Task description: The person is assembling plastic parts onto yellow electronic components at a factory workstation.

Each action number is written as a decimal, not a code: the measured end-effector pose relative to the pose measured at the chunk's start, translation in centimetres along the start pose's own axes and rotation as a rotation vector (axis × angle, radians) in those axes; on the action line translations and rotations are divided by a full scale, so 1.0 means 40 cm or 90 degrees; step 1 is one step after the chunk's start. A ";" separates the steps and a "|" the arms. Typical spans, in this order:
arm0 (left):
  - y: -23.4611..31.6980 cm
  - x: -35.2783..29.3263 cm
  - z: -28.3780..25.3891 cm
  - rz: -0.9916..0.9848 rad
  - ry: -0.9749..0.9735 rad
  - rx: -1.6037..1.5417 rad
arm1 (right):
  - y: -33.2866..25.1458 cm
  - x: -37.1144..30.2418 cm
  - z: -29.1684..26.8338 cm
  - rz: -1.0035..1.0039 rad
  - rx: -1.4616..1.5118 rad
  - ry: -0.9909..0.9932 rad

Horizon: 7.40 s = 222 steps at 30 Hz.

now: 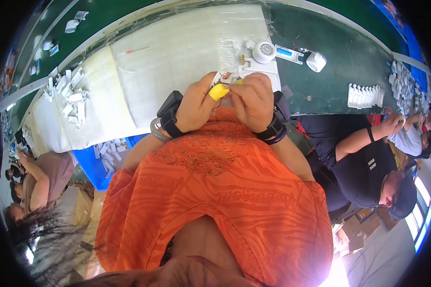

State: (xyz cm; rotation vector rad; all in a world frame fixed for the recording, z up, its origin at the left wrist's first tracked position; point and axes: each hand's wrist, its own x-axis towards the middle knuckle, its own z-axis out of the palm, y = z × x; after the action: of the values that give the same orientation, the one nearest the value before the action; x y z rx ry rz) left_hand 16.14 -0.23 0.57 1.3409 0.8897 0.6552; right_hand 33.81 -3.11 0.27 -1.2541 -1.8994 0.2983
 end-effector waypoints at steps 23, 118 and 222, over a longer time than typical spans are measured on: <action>-0.023 -0.012 0.010 -0.122 -0.049 -0.096 | 0.003 -0.027 0.016 -0.001 -0.009 -0.018; -0.026 0.027 -0.018 -0.116 -0.057 -0.304 | -0.015 0.032 -0.036 0.021 -0.023 -0.012; -0.109 -0.041 0.028 0.071 0.006 0.063 | -0.019 -0.033 -0.009 -0.005 -0.010 -0.104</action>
State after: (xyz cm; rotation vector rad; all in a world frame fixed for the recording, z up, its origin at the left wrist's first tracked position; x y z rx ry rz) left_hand 15.85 -2.80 -3.47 1.4862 0.8683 0.7111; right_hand 33.79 -4.67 0.29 -1.2654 -2.0478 0.3940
